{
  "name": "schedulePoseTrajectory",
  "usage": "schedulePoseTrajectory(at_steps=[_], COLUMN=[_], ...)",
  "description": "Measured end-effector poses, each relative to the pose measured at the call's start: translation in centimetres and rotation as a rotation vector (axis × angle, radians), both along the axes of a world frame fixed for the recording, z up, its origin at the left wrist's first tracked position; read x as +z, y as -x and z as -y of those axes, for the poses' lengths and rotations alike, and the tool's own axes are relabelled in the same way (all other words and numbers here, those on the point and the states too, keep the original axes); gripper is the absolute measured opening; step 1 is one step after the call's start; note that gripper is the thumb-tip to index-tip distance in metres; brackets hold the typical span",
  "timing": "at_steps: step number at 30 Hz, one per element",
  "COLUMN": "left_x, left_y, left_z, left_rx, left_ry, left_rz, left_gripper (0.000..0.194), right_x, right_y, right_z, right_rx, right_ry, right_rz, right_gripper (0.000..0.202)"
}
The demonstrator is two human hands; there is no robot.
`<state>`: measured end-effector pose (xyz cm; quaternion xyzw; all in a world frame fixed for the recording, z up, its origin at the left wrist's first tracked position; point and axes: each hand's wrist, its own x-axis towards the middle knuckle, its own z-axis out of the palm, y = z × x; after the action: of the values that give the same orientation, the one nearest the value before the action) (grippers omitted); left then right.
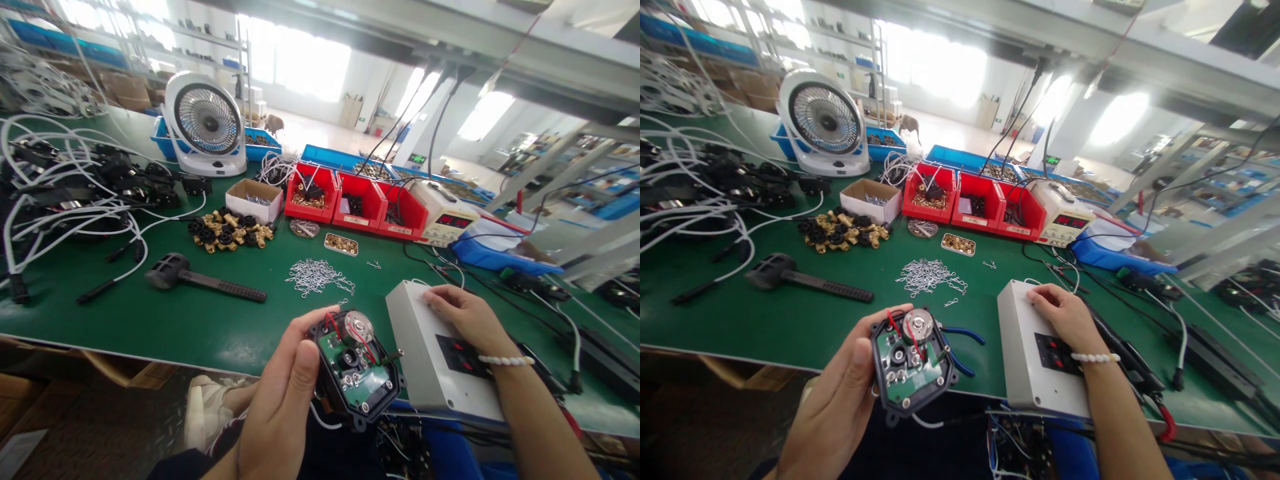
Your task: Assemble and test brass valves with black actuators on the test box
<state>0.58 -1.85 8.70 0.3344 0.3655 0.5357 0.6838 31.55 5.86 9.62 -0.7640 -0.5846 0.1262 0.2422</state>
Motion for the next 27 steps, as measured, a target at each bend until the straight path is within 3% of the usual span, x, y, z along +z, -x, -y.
schedulePoseTrajectory(at_steps=[5, 8, 20, 27], left_x=[0.2, 0.4, 0.4, 0.2], left_y=[0.0, -0.1, 0.0, 0.0], left_z=[-0.7, -1.2, -1.3, -1.4], left_rx=[-0.088, -0.170, -0.199, -0.199], left_ry=[0.164, 0.289, 0.283, 0.285], left_rz=[0.372, 0.497, 0.565, 0.583], left_gripper=[0.035, 0.041, 0.047, 0.042], right_x=[0.1, 0.1, -0.2, -0.4], right_y=[0.0, 0.0, -0.2, -0.2], right_z=[0.0, 0.0, -0.1, -0.1], right_rx=[0.015, 0.027, 0.026, 0.024], right_ry=[-0.009, -0.015, -0.028, -0.026], right_rz=[0.005, 0.008, 0.010, 0.005], right_gripper=[0.051, 0.051, 0.050, 0.049])
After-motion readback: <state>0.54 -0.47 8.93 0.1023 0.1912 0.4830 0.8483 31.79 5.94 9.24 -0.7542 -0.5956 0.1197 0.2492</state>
